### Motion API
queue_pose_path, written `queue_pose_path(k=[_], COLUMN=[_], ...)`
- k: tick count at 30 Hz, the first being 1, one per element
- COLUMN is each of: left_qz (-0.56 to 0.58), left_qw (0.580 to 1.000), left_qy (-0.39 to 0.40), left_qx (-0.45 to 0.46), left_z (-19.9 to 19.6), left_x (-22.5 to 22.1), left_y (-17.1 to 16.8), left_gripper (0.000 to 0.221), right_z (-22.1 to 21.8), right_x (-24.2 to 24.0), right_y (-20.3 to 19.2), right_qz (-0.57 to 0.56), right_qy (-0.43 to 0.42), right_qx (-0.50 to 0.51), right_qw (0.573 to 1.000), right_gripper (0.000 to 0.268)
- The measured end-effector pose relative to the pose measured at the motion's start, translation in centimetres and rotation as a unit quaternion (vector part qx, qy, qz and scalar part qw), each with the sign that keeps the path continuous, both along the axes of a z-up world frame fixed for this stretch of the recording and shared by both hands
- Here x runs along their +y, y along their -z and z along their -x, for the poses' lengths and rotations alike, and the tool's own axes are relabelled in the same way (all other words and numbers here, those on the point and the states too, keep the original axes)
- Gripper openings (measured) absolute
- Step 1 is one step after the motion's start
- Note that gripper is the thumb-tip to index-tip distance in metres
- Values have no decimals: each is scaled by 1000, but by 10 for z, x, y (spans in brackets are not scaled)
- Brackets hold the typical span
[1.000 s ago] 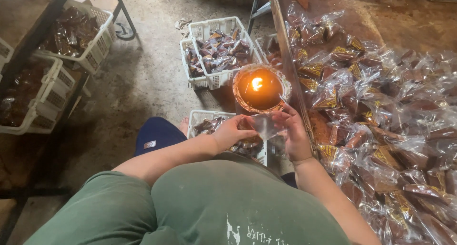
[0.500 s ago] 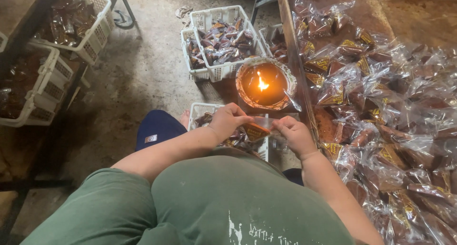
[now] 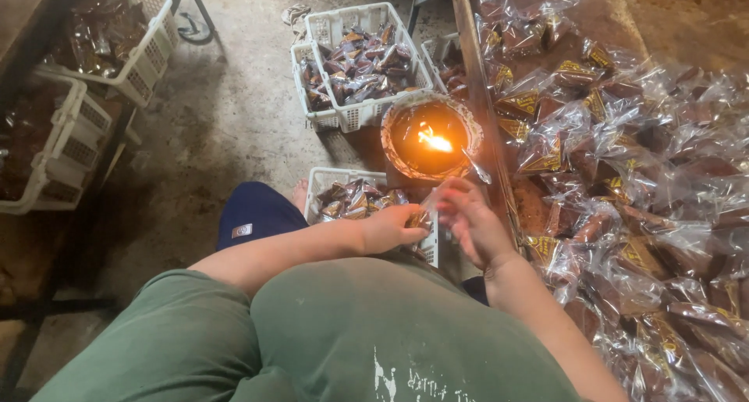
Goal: Sealing filled plastic pastry bags by folding the top and passing it through a candle flame.
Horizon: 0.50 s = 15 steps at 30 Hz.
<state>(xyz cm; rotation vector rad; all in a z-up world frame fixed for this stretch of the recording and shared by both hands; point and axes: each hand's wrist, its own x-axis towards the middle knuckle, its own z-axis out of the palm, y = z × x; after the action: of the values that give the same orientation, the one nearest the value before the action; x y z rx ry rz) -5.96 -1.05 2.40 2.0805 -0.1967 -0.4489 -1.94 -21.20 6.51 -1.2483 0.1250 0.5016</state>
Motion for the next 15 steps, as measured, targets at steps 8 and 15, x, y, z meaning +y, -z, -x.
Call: queue_pose_path(k=[8,15], left_qz=[173,404], left_qw=[983,861], left_qy=[-44,-242], left_qx=[50,192], left_z=[-23,-48], left_x=[-1,5], left_y=[71,26], left_gripper=[46,49], right_z=[-31,-31], right_x=[-16,-17], right_y=[31,28], right_qz=[-13,22], right_qy=[113,98], right_qx=[5,-26], right_qw=[994,995], right_gripper=[21,33])
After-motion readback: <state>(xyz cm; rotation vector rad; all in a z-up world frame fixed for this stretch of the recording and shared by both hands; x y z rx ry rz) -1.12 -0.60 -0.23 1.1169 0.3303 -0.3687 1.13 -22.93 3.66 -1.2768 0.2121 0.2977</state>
